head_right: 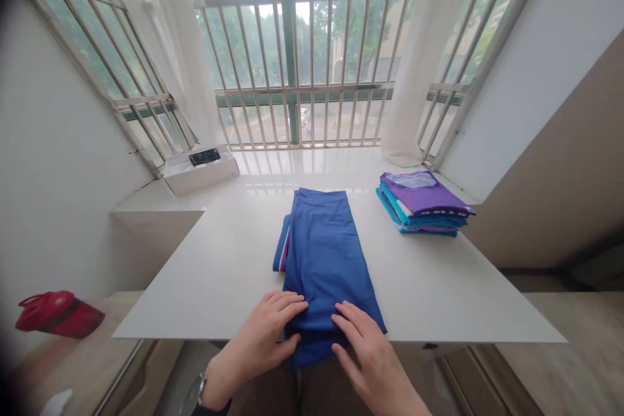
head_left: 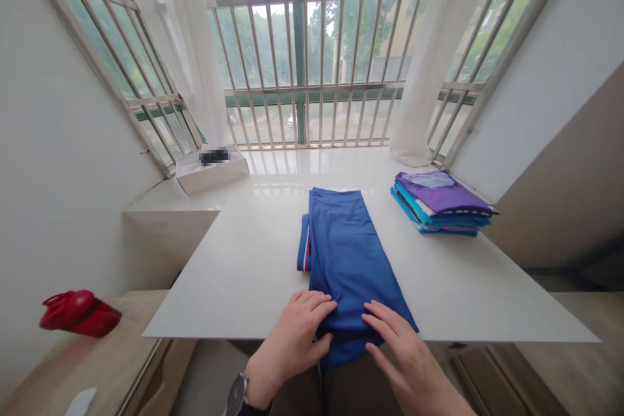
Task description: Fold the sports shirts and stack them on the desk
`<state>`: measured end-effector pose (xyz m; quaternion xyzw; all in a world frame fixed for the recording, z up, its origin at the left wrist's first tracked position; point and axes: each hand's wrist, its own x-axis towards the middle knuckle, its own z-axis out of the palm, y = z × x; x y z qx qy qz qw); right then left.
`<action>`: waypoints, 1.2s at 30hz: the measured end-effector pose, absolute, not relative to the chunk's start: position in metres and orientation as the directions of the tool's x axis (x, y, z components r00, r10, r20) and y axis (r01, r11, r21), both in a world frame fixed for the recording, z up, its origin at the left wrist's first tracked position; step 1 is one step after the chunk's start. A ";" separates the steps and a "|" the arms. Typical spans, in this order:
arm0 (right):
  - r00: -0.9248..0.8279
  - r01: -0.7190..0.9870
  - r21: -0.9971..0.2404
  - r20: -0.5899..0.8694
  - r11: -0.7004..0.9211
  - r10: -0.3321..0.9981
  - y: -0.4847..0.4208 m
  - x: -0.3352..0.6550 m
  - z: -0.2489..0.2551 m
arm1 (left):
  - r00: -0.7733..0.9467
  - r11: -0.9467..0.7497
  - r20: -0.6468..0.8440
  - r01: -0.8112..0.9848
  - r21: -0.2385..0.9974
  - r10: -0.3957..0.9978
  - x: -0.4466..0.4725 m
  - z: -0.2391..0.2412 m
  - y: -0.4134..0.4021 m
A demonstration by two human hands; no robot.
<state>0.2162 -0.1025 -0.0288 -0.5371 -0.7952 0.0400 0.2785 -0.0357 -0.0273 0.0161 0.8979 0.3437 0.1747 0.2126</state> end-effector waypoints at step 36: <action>-0.268 0.861 -0.290 0.438 0.417 0.858 -0.066 0.161 -0.020 | 0.734 -0.764 0.239 0.555 0.329 0.636 -0.022 0.054 0.008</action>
